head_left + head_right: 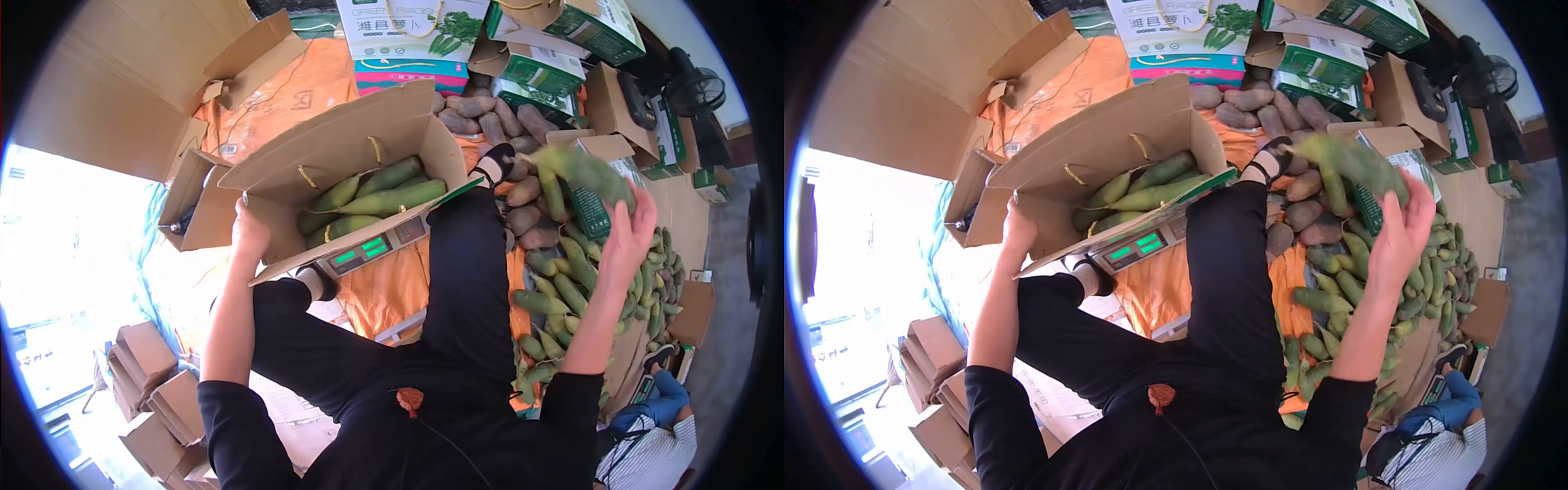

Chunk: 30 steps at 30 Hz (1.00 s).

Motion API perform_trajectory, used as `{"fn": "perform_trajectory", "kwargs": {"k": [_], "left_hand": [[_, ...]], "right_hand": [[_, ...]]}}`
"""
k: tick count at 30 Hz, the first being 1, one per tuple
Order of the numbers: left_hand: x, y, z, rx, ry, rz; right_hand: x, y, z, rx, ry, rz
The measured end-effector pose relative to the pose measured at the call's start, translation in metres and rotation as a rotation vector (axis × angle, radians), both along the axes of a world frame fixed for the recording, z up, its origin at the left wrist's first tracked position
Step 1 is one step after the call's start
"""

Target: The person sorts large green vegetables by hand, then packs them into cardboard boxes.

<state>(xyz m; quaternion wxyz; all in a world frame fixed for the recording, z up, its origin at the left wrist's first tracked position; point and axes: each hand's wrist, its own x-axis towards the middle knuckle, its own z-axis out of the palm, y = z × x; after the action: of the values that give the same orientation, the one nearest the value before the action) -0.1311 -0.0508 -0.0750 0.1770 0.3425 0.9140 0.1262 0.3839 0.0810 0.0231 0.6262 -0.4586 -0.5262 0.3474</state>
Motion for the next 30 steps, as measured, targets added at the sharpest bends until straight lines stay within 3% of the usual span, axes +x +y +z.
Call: {"fn": "perform_trajectory", "kwargs": {"k": [3,9,11,15,19,21,25,30], "left_hand": [[0.000,0.001,-0.001,-0.011,0.004,-0.021],[-0.019,-0.003,-0.020,0.019,0.010,-0.086],[-0.023,-0.002,-0.023,-0.005,0.034,-0.059],[-0.033,-0.004,-0.030,0.050,-0.020,-0.098],[-0.038,0.000,-0.035,-0.009,0.012,-0.083],[-0.033,0.001,-0.027,-0.033,0.037,-0.104],[-0.037,0.002,-0.028,-0.050,0.083,-0.140],[-0.022,0.006,-0.010,0.002,0.005,-0.156]], "right_hand": [[-0.050,0.017,0.029,0.118,0.125,0.211],[-0.131,0.031,0.020,-0.072,0.243,0.513],[-0.142,0.038,-0.009,-0.040,0.034,0.433],[-0.107,0.029,-0.046,-0.150,-0.115,0.333],[-0.041,-0.004,-0.143,-0.333,-0.187,0.170],[-0.006,-0.040,-0.205,-0.466,-0.399,0.164],[0.034,-0.124,-0.256,-0.796,-0.793,0.376],[0.047,-0.171,-0.296,-1.030,-0.846,0.348]]}}
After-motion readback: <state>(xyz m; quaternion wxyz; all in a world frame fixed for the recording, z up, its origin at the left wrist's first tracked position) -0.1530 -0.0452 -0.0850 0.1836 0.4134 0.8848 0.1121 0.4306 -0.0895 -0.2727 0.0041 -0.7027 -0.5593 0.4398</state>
